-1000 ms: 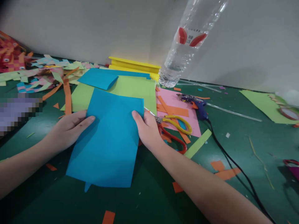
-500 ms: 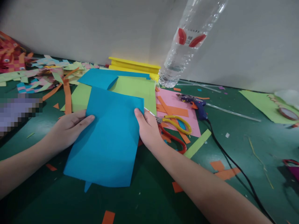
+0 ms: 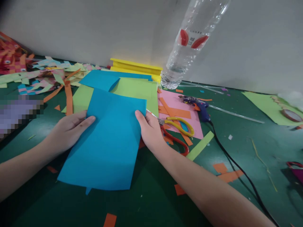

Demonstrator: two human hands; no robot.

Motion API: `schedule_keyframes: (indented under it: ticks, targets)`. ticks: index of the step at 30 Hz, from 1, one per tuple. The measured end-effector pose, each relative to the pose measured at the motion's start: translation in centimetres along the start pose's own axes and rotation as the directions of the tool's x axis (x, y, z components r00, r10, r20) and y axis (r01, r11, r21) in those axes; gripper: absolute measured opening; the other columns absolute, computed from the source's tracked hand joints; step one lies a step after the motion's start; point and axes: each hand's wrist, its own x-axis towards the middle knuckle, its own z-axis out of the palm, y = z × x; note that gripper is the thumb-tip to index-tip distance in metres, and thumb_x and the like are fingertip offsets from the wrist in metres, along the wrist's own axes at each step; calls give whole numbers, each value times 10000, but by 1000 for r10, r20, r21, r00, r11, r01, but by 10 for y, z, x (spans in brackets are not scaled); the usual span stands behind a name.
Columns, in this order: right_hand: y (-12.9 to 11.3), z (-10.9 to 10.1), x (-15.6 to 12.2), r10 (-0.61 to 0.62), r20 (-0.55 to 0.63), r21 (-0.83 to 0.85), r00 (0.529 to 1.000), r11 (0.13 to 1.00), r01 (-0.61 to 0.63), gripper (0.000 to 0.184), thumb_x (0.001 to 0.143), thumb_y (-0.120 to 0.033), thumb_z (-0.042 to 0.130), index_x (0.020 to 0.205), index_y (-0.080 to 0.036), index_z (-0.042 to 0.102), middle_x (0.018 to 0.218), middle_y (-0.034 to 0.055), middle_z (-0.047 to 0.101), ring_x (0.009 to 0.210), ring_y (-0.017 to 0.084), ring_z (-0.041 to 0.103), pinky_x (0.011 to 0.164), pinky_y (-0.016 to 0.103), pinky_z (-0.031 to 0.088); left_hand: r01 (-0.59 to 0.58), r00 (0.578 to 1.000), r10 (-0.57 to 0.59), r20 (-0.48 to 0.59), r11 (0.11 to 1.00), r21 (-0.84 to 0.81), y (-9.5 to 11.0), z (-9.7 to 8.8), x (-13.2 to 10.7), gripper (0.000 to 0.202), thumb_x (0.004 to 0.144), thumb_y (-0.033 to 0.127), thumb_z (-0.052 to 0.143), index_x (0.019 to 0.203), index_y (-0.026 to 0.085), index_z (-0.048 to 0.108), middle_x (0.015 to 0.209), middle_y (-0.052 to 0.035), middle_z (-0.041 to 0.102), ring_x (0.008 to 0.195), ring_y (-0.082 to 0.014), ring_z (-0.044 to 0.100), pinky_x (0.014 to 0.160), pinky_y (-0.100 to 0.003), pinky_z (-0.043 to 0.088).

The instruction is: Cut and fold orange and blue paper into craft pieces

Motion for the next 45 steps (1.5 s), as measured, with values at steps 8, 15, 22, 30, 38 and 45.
schedule_keyframes:
  ticks: [8,15,22,30,38,45]
  targets:
    - [2,-1,0,-41,15,65,999,997,40,262,833,-495,591,874,-256,690,836,19,691,756,199,628,712,366,519,45,999,-40,32,987,-156,2,-1,1,362,891,510,438,699,208,494,595,26,538,525,-132,538,473,-229,411]
    - [-1,0,0,-64,45,5,997,998,63,260,840,-459,581,717,-238,643,710,-1,608,677,174,565,678,346,475,134,991,-135,17,955,-263,11,-4,-2,233,919,376,460,785,202,538,639,62,565,549,-88,531,489,-183,395]
    - [3,-1,2,-54,51,-56,997,997,57,311,839,-490,560,679,-224,578,630,-5,526,650,170,522,639,335,448,88,994,-101,-33,959,-269,5,-2,0,255,895,402,465,758,205,553,618,59,560,531,-92,534,480,-184,404]
    - [5,-2,3,-67,58,-118,996,990,74,306,849,-499,542,713,-225,557,624,-5,512,650,171,519,590,312,421,60,996,-74,-41,958,-280,2,-1,1,259,891,399,477,722,213,539,611,62,552,515,-84,524,462,-171,391]
    - [3,-1,3,-65,61,-67,996,995,69,354,848,-468,556,611,-222,465,569,-33,386,592,140,437,599,298,418,50,995,-70,-65,961,-270,2,-2,1,278,892,383,486,671,216,500,549,69,467,459,-77,450,420,-171,339]
    - [1,0,1,-59,81,-22,995,998,60,399,841,-477,561,577,-226,398,568,-44,305,545,122,342,593,297,401,53,996,-73,-60,957,-284,3,-2,1,273,891,393,481,682,218,503,622,54,565,502,-86,511,443,-176,376]
